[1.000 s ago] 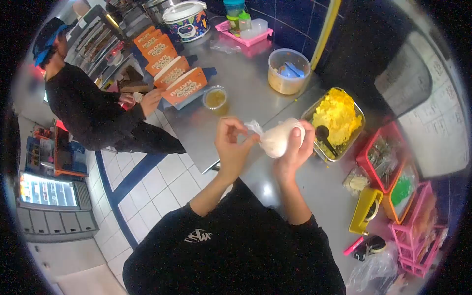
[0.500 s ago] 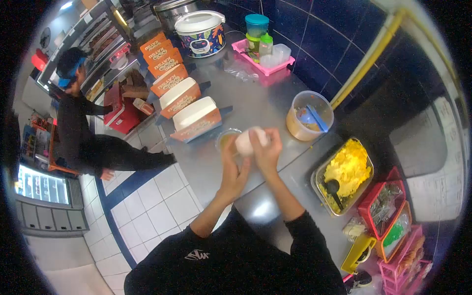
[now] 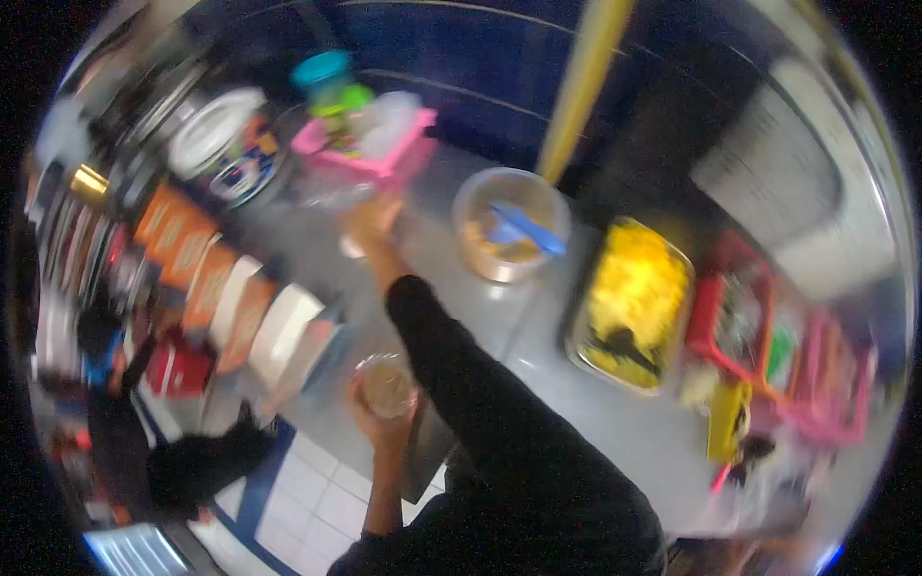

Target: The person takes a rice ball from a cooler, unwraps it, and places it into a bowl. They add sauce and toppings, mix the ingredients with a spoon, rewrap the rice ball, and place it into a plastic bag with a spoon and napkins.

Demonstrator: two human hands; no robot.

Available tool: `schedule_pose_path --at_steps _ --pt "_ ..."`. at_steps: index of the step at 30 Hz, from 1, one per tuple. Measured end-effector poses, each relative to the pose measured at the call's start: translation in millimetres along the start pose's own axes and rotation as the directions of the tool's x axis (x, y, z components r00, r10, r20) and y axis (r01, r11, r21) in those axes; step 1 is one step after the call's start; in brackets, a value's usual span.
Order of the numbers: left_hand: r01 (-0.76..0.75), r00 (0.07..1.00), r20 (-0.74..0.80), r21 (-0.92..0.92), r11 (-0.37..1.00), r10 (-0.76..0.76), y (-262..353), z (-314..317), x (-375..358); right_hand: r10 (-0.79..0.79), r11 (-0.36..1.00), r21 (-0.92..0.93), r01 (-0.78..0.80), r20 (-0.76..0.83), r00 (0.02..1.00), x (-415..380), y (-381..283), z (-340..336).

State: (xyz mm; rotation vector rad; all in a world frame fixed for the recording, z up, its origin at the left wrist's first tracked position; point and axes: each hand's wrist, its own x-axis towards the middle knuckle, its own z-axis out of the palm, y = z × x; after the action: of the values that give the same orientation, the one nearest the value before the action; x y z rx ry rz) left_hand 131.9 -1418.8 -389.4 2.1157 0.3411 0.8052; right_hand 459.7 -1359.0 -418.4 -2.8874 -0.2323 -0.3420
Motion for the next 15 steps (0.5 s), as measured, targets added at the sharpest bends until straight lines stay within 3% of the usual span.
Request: schedule_pose_path --at_steps 1,2,4,5,6,8,10,11,13,14,15 --pt "-0.038 0.999 0.015 0.004 0.999 0.038 3.3 -0.9 -11.0 -0.045 0.999 -0.007 0.045 0.02 0.999 -4.7 1.8 -10.2" --pt "-0.076 0.997 0.029 0.007 0.997 0.075 6.9 -1.5 -22.2 -0.19 0.979 0.093 0.18 0.116 0.975 -8.3 15.1 -18.7" --pt "-0.144 0.983 0.113 -0.001 0.99 0.143 22.7 -2.2 -49.9 -0.559 0.755 0.336 0.563 -0.119 0.821 -47.4 47.3 -63.4" --pt "-0.168 0.973 0.154 -0.04 0.985 0.172 30.4 -0.5 -65.1 -0.549 0.527 0.442 0.726 -0.475 0.688 -66.9 60.4 -55.5" --pt "-0.184 0.961 0.194 -0.078 0.98 0.196 41.1 6.1 -77.4 -0.368 0.556 0.574 0.601 -0.478 0.797 -119.2 83.5 -105.7" --pt "-0.204 0.931 0.277 -0.151 0.967 0.239 63.6 16.0 -101.6 -0.504 0.398 0.813 0.424 -0.192 0.842 -195.7 153.4 -167.9" --pt "-0.214 0.896 0.346 -0.211 0.954 0.278 90.1 31.3 -133.0 -0.452 0.39 0.804 0.448 -0.256 0.854 -261.6 243.1 -238.0" --pt "-0.153 0.891 0.378 -0.273 0.95 0.252 106.6 40.4 -150.0 -0.378 0.477 0.761 0.44 -0.274 0.884 -292.3 291.6 -259.9" --pt "-0.233 0.826 0.453 -0.266 0.935 0.335 142.3 59.7 -180.6 -0.14 0.689 0.66 0.3 -0.284 0.948 -341.6 393.5 -305.7" --pt "-0.268 0.794 0.485 -0.261 0.927 0.366 161.0 69.9 -199.3 0.027 0.798 0.592 0.114 -0.224 0.974 -362.5 440.9 -330.1" --pt "-0.247 0.781 0.502 -0.299 0.922 0.372 178.1 80.2 -221.5 0.173 0.825 0.564 -0.012 -0.232 0.957 -380.1 489.7 -355.0"
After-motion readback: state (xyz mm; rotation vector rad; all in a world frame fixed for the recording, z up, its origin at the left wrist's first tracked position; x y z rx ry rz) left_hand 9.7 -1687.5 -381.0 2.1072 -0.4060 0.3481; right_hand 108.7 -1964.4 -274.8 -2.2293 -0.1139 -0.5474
